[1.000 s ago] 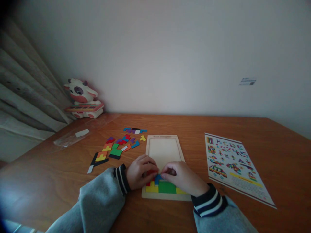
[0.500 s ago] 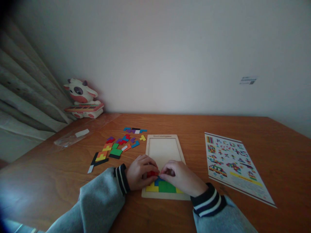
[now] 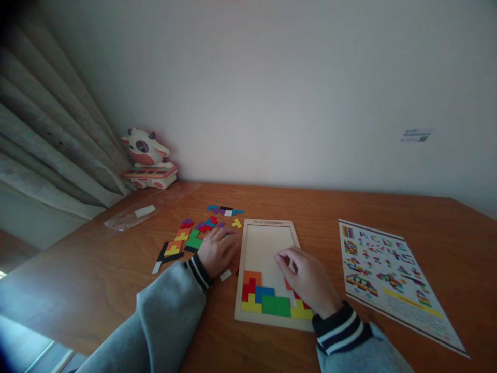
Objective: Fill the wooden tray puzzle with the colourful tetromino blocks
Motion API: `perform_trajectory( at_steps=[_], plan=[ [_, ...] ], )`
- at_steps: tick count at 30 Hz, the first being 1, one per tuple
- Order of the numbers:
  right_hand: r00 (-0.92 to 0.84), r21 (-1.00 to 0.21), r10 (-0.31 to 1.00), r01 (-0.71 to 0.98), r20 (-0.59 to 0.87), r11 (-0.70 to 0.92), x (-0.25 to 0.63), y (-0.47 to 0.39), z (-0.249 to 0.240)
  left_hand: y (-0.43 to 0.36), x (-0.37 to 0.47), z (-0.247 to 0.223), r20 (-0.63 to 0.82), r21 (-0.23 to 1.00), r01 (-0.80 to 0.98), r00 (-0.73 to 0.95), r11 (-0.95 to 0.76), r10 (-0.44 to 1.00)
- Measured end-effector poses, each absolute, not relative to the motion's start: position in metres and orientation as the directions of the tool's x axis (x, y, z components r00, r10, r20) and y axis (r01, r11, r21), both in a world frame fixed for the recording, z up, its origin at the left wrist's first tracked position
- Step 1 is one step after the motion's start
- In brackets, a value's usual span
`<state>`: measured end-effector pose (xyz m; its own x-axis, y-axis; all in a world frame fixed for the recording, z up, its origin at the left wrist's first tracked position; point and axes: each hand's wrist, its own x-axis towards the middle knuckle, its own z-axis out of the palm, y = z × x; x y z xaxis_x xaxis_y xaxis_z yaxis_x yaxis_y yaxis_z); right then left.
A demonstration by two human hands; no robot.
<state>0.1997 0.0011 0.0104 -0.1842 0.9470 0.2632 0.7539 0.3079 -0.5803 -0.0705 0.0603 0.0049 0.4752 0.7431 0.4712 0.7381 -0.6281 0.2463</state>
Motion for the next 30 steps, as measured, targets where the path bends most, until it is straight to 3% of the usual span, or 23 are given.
perform_trajectory(
  at_steps=[5,10,14,17,22,30],
  plan=[
    [-0.190,-0.530,0.936,0.783,0.296,0.326,0.201,0.002,0.007,0.087,-0.102,-0.006,0.351,0.212,0.886,0.326,-0.413,0.878],
    [-0.203,-0.509,0.932,0.792,0.302,0.337,0.200,0.002,0.007,0.085,-0.101,-0.006,0.277,0.175,0.914,0.312,-0.367,0.909],
    [-0.202,-0.502,0.933,0.798,0.298,0.333,0.200,0.001,0.007,0.079,-0.099,-0.001,0.290,0.117,0.979,0.125,-0.165,0.949],
    [-0.211,-0.501,0.932,0.797,0.293,0.338,0.200,0.001,0.005,0.081,-0.103,-0.003,0.189,0.122,0.991,0.025,-0.049,0.982],
    [-0.237,-0.499,0.927,0.789,0.289,0.357,0.198,0.000,0.005,0.085,-0.107,-0.016,0.211,0.140,0.974,0.148,-0.180,0.966],
    [-0.242,-0.512,0.929,0.781,0.280,0.357,0.198,0.000,0.006,0.085,-0.096,-0.017,0.360,0.319,0.844,0.312,-0.431,0.879]
  ],
)
